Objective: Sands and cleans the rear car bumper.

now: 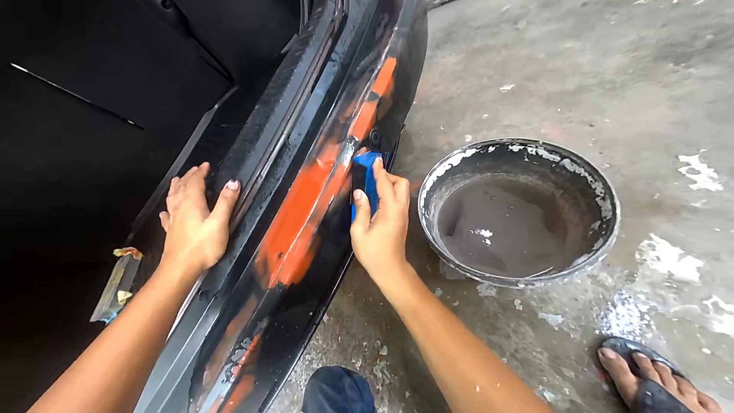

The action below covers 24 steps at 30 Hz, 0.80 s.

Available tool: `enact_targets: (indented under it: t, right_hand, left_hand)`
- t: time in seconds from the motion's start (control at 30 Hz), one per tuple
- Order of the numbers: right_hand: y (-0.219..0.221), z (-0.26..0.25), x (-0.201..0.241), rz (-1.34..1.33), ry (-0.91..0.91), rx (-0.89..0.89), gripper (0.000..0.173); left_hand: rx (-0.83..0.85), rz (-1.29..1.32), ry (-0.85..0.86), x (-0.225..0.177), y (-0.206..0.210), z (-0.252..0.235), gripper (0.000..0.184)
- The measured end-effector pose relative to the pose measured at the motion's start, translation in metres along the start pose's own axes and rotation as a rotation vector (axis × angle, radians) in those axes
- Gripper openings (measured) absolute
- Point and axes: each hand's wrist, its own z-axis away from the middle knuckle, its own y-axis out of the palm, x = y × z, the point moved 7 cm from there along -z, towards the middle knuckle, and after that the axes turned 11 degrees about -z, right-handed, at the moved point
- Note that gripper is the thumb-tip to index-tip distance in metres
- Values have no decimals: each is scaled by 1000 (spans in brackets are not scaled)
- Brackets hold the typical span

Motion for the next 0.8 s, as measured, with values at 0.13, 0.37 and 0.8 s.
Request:
enact_targets:
  t: [0.13,0.37,0.8]
  right_hand:
    - [11,61,22,-21,-99,16,54]
    - [6,6,4,-70,4,-48,58]
    - [38,143,35,-151,-170,7,56]
  left_hand:
    - [-7,11,-10,-2,-1,-3,87]
    - [31,15,-42,3,2,-3,90]
    - [34,42,-74,2,1,2,92]
